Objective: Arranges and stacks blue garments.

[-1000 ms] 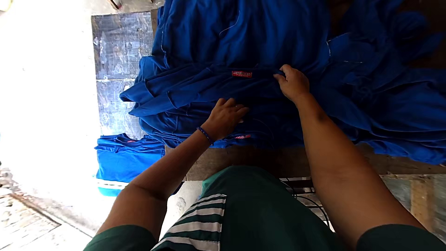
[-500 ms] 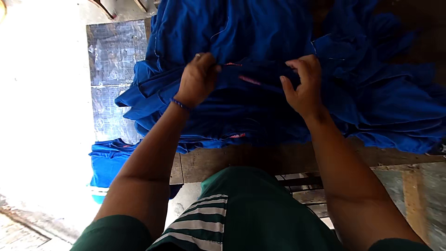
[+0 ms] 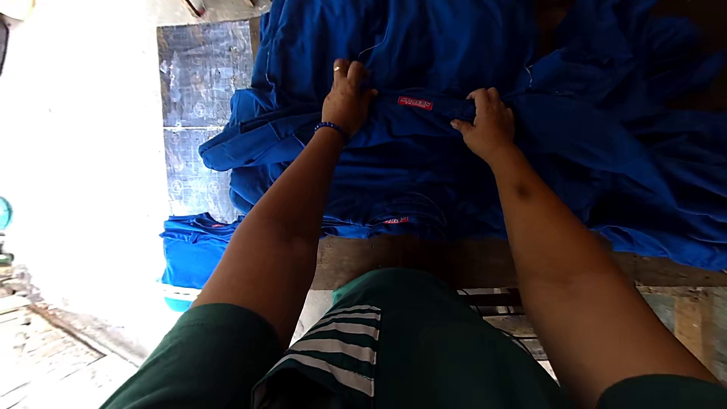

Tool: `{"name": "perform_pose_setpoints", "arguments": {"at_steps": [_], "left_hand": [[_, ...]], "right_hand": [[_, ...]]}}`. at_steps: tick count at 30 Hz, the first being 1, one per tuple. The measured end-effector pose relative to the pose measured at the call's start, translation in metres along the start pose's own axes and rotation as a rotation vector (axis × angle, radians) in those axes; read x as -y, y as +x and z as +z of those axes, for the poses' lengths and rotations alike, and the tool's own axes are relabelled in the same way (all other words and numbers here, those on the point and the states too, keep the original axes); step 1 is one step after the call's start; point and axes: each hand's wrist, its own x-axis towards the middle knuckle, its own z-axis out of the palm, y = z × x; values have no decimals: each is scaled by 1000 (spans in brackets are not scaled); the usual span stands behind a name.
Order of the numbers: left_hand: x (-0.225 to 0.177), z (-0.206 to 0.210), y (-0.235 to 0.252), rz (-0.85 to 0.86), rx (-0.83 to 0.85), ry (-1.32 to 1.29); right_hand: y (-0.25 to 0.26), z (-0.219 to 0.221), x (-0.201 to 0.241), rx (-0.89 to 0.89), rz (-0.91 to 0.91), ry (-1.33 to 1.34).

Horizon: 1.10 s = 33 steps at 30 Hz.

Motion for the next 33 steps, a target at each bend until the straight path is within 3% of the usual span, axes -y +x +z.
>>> {"name": "perform_pose_setpoints", "arguments": {"at_steps": [3,4,6,9,11,15,19,21,23,27,31,33], "left_hand": [[7,-7,-26,266,-356,-127],[7,-11,-44,377,-392,-140],[4,-21,-95,559,-203,-137],[13,-16,-157,703,304,11],[21,-8,-179,649,448,118],[17,-18,-181,619,398,256],[12,-38,-171,566,535,197],[12,-47,-161,542,452,20],[10,-55,-142,484,256,-111],[3,-69,-83,244,-34,-159],[6,-70,-34,140,-35,-148],[6,-69,-25,117,-1,-131]], "right_hand": [[-1,-1,-3,21,-11,-8],[-1,-1,-3,28,-4,-7],[-1,-1,-2,36,12,-5],[-1,0,0,31,25,-16],[-2,1,0,35,24,-24],[-5,2,-1,36,12,-31],[-9,2,-2,29,-10,-26],[-10,3,-4,22,-26,-11],[-12,-1,-7,29,-51,11],[-30,-19,-7,91,-177,61],[-73,-26,9,228,-272,-109],[-86,-8,7,151,-315,-218]]}}
